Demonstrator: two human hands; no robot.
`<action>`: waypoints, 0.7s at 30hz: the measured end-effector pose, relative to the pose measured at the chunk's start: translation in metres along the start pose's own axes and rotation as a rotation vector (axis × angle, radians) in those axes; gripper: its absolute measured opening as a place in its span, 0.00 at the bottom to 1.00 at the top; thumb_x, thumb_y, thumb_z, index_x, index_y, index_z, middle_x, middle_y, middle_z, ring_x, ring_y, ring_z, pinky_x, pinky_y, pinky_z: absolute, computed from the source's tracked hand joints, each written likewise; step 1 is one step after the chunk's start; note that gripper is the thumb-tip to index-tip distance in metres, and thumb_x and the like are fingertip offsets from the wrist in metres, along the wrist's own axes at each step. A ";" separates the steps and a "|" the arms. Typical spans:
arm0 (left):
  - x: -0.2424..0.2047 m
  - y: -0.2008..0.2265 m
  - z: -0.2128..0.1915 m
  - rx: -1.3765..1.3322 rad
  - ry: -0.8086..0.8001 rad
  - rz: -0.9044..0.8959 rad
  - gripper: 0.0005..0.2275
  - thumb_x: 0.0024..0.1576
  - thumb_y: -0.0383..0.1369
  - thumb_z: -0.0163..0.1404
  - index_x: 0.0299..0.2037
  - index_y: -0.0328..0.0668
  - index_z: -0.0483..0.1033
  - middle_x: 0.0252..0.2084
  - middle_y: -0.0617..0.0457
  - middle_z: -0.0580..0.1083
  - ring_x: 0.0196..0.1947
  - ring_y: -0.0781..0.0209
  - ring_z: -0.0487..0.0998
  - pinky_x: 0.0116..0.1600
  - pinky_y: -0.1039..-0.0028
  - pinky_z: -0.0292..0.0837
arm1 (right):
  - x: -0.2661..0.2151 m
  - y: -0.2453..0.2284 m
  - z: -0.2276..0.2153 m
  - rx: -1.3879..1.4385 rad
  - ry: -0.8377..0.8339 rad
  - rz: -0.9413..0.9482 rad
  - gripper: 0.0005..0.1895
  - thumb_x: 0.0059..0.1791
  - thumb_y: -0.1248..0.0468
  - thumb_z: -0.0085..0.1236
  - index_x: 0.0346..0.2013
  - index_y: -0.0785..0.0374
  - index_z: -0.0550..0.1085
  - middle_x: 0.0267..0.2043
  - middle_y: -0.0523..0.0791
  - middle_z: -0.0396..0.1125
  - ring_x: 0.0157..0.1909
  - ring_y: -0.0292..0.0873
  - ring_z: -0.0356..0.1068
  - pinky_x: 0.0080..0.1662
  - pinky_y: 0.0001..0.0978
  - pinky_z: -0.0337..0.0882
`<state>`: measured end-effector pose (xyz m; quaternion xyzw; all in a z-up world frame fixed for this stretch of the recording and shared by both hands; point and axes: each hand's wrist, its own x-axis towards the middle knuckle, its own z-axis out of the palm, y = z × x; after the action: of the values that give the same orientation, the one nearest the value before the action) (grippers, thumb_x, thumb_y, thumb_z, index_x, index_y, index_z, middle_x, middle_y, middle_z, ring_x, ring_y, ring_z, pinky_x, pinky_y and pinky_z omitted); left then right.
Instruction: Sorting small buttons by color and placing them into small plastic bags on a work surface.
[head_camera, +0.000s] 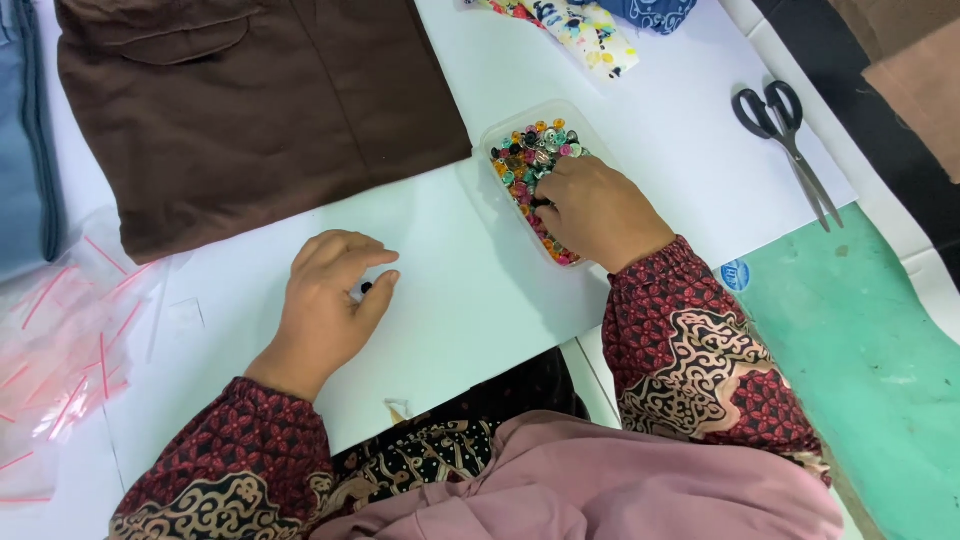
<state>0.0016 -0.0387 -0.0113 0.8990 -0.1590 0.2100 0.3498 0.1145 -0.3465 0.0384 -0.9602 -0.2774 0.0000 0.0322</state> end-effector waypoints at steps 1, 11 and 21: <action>0.009 0.005 0.007 0.006 -0.008 0.001 0.06 0.57 0.26 0.59 0.43 0.46 0.82 0.40 0.55 0.76 0.52 0.54 0.75 0.61 0.63 0.66 | 0.001 0.001 -0.001 0.009 0.002 0.002 0.13 0.51 0.60 0.59 0.47 0.61 0.82 0.37 0.48 0.72 0.43 0.48 0.72 0.42 0.35 0.76; 0.133 0.014 0.092 0.162 -0.105 0.281 0.04 0.56 0.29 0.59 0.39 0.49 0.82 0.36 0.56 0.74 0.47 0.55 0.74 0.54 0.64 0.65 | 0.010 0.016 0.004 0.075 -0.101 0.017 0.14 0.51 0.61 0.56 0.50 0.60 0.80 0.40 0.48 0.73 0.43 0.48 0.73 0.42 0.36 0.74; 0.179 -0.014 0.128 0.513 -0.235 0.504 0.15 0.38 0.14 0.50 0.23 0.53 0.76 0.20 0.61 0.63 0.24 0.54 0.66 0.28 0.65 0.59 | 0.006 0.042 0.025 0.208 -0.024 -0.139 0.15 0.54 0.66 0.44 0.49 0.58 0.79 0.45 0.46 0.72 0.45 0.54 0.70 0.40 0.50 0.71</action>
<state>0.1961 -0.1431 -0.0170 0.9080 -0.3564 0.2179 0.0302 0.1417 -0.3772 0.0109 -0.9300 -0.3423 0.0381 0.1282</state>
